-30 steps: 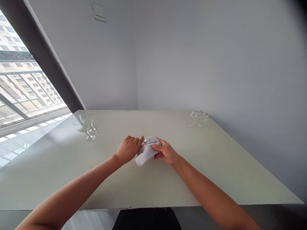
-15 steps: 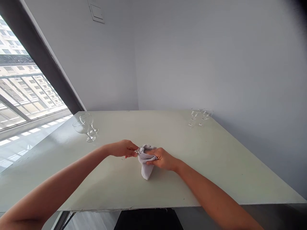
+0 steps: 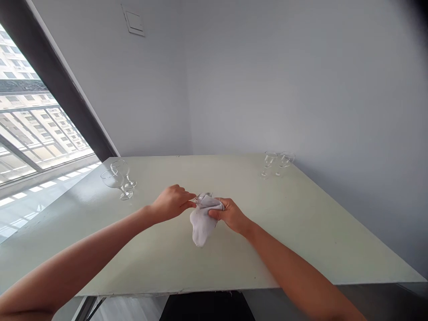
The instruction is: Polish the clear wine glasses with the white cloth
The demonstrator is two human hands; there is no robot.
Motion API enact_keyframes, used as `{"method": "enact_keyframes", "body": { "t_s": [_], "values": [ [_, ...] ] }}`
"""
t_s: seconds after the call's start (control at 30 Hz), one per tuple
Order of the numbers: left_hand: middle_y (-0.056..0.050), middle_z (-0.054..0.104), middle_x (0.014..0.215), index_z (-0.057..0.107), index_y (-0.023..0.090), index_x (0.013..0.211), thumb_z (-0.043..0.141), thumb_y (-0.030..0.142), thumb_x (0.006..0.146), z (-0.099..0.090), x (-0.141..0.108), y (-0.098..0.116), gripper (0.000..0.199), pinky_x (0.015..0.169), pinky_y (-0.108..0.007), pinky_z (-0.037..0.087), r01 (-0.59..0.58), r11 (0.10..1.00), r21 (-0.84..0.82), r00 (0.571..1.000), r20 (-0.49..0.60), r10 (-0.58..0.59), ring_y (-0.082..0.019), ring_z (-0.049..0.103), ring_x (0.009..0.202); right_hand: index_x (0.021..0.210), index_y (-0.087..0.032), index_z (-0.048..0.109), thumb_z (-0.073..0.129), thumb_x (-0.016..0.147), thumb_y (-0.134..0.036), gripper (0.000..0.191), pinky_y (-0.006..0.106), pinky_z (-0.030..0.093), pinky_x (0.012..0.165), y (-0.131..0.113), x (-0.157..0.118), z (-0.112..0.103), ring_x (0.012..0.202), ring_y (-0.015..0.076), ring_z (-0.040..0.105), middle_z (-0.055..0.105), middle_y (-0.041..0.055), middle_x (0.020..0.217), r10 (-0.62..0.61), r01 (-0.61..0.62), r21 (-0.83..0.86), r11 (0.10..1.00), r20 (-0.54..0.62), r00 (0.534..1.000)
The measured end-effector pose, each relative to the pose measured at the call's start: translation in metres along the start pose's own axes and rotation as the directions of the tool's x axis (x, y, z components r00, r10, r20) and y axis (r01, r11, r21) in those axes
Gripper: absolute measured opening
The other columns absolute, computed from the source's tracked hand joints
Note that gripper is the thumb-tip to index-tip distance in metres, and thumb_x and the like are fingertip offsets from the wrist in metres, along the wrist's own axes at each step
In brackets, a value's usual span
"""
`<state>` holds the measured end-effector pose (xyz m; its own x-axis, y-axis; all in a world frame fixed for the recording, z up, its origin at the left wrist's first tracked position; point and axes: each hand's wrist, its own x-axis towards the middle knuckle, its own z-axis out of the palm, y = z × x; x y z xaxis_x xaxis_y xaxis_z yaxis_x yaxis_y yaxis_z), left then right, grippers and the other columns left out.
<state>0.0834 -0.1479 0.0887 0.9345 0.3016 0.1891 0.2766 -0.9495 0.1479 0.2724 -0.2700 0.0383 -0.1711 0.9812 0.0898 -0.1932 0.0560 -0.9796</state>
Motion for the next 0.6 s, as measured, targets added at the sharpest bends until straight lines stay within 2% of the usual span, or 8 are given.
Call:
{"method": "enact_keyframes", "body": {
  "t_s": [0.07, 0.13, 0.2, 0.23, 0.3, 0.4, 0.5, 0.6],
  "values": [
    [0.001, 0.049, 0.054, 0.062, 0.018, 0.077, 0.033, 0.047, 0.087, -0.008, -0.001, -0.007, 0.042, 0.052, -0.022, 0.032, 0.103, 0.945, -0.309, 0.962, 0.272, -0.016, -0.009, 0.042, 0.05, 0.096, -0.018, 0.064, 0.064, 0.073, -0.032, 0.027, 0.029, 0.046, 0.068, -0.006, -0.006, 0.003, 0.079, 0.0161, 0.055, 0.061, 0.0023, 0.085, -0.06, 0.077, -0.231, 0.97, 0.08, 0.995],
    [0.001, 0.05, 0.053, 0.063, 0.017, 0.077, 0.033, 0.048, 0.087, -0.014, -0.002, -0.012, 0.045, 0.051, -0.022, 0.034, 0.21, 0.849, -0.486, 0.866, 0.496, 0.069, -0.009, 0.043, 0.049, 0.1, -0.021, 0.064, 0.062, 0.074, -0.029, 0.027, 0.03, 0.043, 0.076, -0.008, -0.009, 0.005, 0.086, 0.017, 0.053, 0.061, 0.0021, 0.09, -0.101, 0.153, -0.38, 0.912, 0.155, 0.983],
    [0.0, 0.056, 0.059, 0.064, 0.018, 0.084, 0.032, 0.047, 0.087, -0.015, -0.004, -0.012, 0.043, 0.054, -0.022, 0.038, 0.265, 0.83, -0.491, 0.832, 0.552, 0.061, -0.01, 0.049, 0.054, 0.097, -0.02, 0.065, 0.061, 0.075, -0.029, 0.025, 0.03, 0.043, 0.074, -0.004, -0.008, 0.007, 0.081, 0.0165, 0.054, 0.061, 0.0014, 0.084, -0.106, 0.151, -0.406, 0.901, 0.131, 0.986],
    [-0.001, 0.06, 0.066, 0.063, 0.019, 0.091, 0.032, 0.044, 0.088, -0.013, -0.005, -0.01, 0.04, 0.057, -0.024, 0.04, 0.257, 0.864, -0.434, 0.866, 0.5, -0.007, -0.012, 0.052, 0.058, 0.094, -0.019, 0.065, 0.062, 0.074, -0.03, 0.023, 0.029, 0.043, 0.071, 0.0, -0.005, 0.006, 0.076, 0.0158, 0.054, 0.061, 0.0008, 0.078, -0.088, 0.11, -0.36, 0.927, 0.078, 0.993],
    [-0.004, 0.064, 0.081, 0.058, 0.022, 0.105, 0.036, 0.038, 0.088, -0.008, -0.006, -0.001, 0.033, 0.068, -0.029, 0.043, 0.176, 0.965, -0.193, 0.963, 0.239, -0.128, -0.015, 0.057, 0.072, 0.089, -0.018, 0.064, 0.064, 0.072, -0.034, 0.024, 0.027, 0.044, 0.062, 0.007, 0.001, 0.005, 0.067, 0.0142, 0.054, 0.058, 0.0002, 0.072, -0.01, 0.003, -0.149, 0.989, -0.051, 0.999],
    [-0.007, 0.063, 0.089, 0.052, 0.021, 0.116, 0.042, 0.025, 0.086, 0.001, -0.008, 0.013, 0.032, 0.089, -0.041, 0.036, 0.01, 0.96, 0.279, 0.989, -0.143, 0.031, -0.02, 0.055, 0.09, 0.09, -0.017, 0.061, 0.065, 0.071, -0.037, 0.027, 0.025, 0.044, 0.055, 0.012, 0.008, 0.003, 0.063, 0.0123, 0.053, 0.057, 0.0008, 0.073, 0.096, -0.057, 0.266, 0.962, -0.136, 0.986],
    [-0.006, 0.062, 0.078, 0.055, 0.019, 0.111, 0.04, 0.019, 0.086, 0.005, -0.005, 0.013, 0.029, 0.087, -0.041, 0.036, -0.1, 0.89, 0.445, 0.967, -0.166, 0.192, -0.018, 0.055, 0.081, 0.094, -0.018, 0.06, 0.063, 0.073, -0.038, 0.029, 0.023, 0.043, 0.053, 0.01, 0.007, 0.006, 0.062, 0.0112, 0.052, 0.056, 0.0012, 0.075, 0.104, -0.041, 0.415, 0.909, -0.131, 0.986],
    [-0.004, 0.06, 0.067, 0.06, 0.02, 0.104, 0.042, 0.03, 0.087, 0.002, -0.001, -0.002, 0.027, 0.07, -0.031, 0.04, -0.103, 0.952, 0.288, 0.988, -0.078, 0.13, -0.016, 0.054, 0.069, 0.095, -0.019, 0.06, 0.063, 0.072, -0.038, 0.03, 0.025, 0.044, 0.052, 0.007, 0.001, 0.012, 0.063, 0.0126, 0.052, 0.056, 0.0008, 0.074, 0.068, -0.042, 0.224, 0.974, -0.107, 0.992]
  ]
}}
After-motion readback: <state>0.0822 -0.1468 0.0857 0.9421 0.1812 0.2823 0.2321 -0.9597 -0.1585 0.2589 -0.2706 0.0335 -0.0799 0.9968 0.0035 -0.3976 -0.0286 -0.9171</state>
